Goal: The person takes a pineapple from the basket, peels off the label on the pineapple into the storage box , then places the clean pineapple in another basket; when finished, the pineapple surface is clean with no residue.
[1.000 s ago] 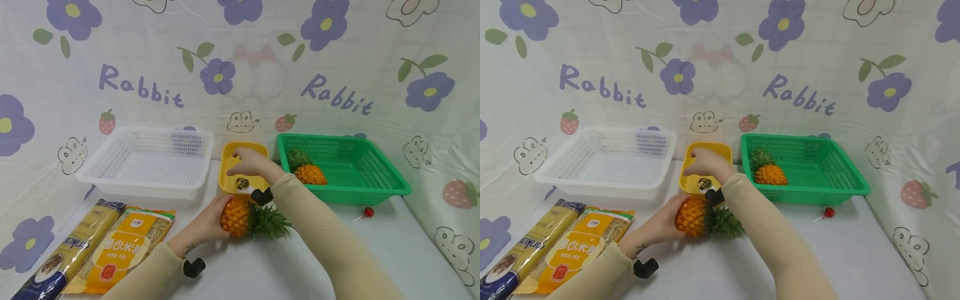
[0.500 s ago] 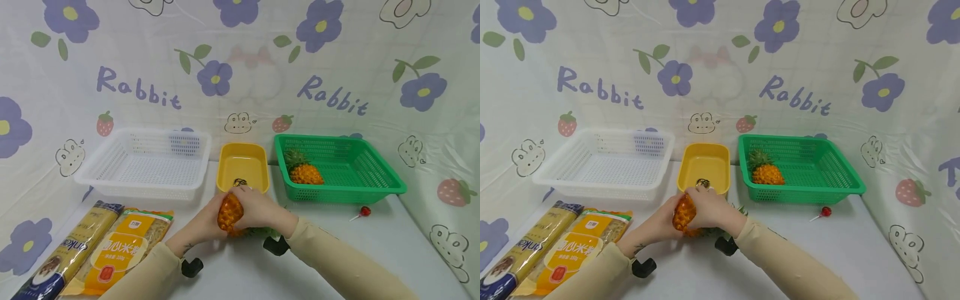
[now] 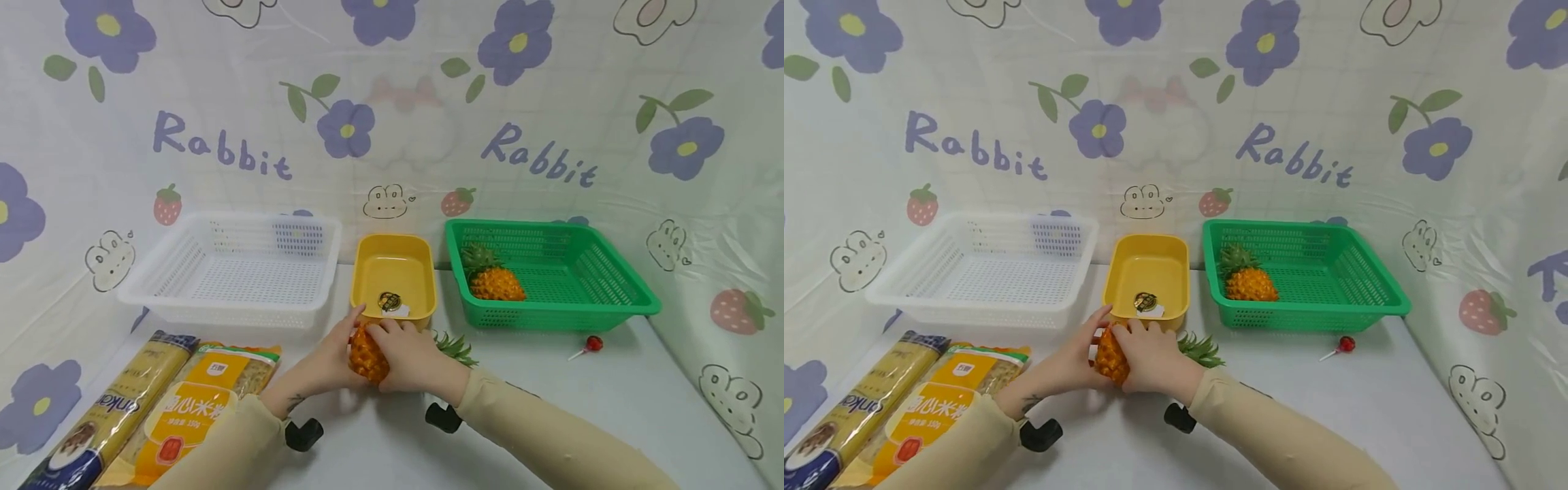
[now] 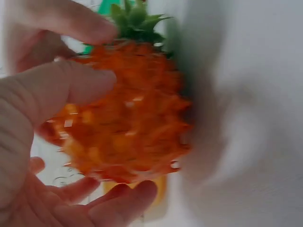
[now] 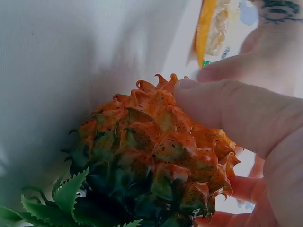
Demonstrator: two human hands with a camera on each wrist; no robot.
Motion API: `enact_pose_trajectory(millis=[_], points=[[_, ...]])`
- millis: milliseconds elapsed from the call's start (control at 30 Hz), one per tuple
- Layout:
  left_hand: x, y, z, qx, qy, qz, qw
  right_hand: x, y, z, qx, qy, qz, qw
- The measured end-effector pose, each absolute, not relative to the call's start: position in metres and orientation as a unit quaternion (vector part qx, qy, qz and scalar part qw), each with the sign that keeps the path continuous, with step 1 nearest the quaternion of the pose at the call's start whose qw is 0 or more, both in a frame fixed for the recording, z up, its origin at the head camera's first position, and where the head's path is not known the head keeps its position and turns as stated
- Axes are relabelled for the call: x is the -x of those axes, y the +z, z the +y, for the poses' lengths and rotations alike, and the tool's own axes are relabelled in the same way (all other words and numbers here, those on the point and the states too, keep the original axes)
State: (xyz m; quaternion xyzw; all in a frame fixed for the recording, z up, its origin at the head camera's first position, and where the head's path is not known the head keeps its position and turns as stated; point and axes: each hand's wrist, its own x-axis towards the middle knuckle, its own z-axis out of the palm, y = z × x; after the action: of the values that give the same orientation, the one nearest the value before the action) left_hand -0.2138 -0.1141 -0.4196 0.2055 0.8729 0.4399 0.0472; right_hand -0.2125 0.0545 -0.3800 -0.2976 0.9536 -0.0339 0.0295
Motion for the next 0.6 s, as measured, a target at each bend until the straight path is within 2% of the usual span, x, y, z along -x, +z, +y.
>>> enact_pose_trajectory(millis=[133, 300, 433, 600], points=[[0.21, -0.402, -0.123, -0.158, 0.501, 0.85, 0.047, 0.215, -0.381, 0.053, 0.294, -0.028, 0.955, 0.03], [0.212, -0.381, -0.143, -0.043, 0.636, 0.769, -0.045, 0.216, -0.381, 0.052, 0.291, -0.022, 0.956, 0.032], [0.215, -0.37, -0.158, 0.096, 0.749, 0.644, -0.125, 0.216, -0.381, 0.052, 0.293, -0.019, 0.955, 0.035], [0.22, -0.372, -0.173, 0.243, 0.788, 0.537, -0.177, 0.216, -0.378, 0.051, 0.296, -0.016, 0.954, 0.042]])
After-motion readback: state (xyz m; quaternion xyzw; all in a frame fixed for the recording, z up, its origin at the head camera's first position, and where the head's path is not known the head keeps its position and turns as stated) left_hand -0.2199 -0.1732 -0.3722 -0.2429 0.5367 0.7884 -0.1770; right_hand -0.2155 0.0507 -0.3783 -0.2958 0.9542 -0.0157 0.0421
